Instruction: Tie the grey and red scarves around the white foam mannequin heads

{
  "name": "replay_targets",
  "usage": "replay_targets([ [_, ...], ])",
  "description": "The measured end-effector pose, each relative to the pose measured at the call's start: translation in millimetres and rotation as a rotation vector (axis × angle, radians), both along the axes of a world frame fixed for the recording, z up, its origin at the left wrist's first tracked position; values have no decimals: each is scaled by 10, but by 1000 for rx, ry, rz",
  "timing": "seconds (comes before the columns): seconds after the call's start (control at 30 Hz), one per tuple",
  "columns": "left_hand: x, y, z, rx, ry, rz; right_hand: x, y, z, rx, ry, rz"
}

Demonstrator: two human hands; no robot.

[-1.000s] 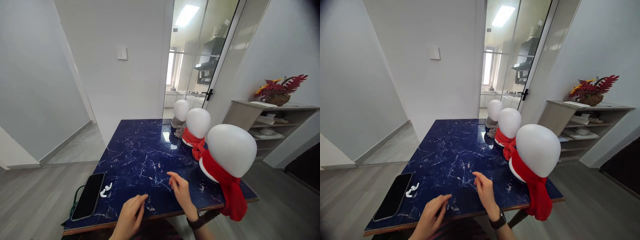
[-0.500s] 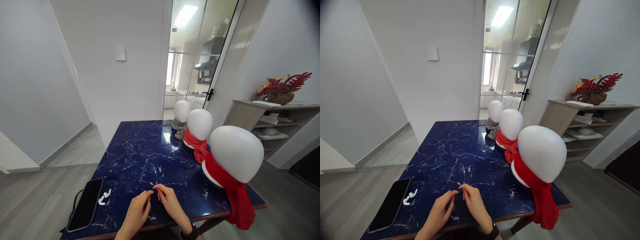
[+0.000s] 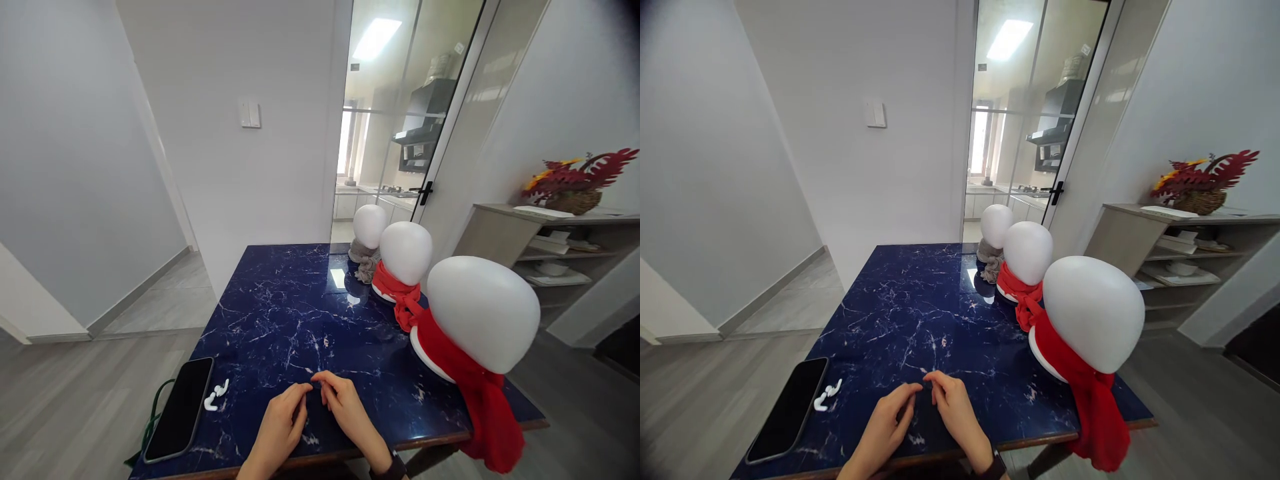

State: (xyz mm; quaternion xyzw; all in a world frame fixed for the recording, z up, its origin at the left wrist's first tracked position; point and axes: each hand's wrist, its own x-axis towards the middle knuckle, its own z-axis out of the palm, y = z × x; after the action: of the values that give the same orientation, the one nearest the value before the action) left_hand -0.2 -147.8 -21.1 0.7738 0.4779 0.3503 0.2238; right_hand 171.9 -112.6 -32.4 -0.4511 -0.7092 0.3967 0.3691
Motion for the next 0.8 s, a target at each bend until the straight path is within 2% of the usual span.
replay_targets([
  [0.17,-19,-12,-6,6,-6,48,-4,1,-15,16,-10,-4],
  [0.47,-11,-17,13,11,26,-1,-12,8,-3,-8,1,-7],
  [0.8,-32,31,-43,60,52,-34,-28,1,20,-11,-5,-10],
])
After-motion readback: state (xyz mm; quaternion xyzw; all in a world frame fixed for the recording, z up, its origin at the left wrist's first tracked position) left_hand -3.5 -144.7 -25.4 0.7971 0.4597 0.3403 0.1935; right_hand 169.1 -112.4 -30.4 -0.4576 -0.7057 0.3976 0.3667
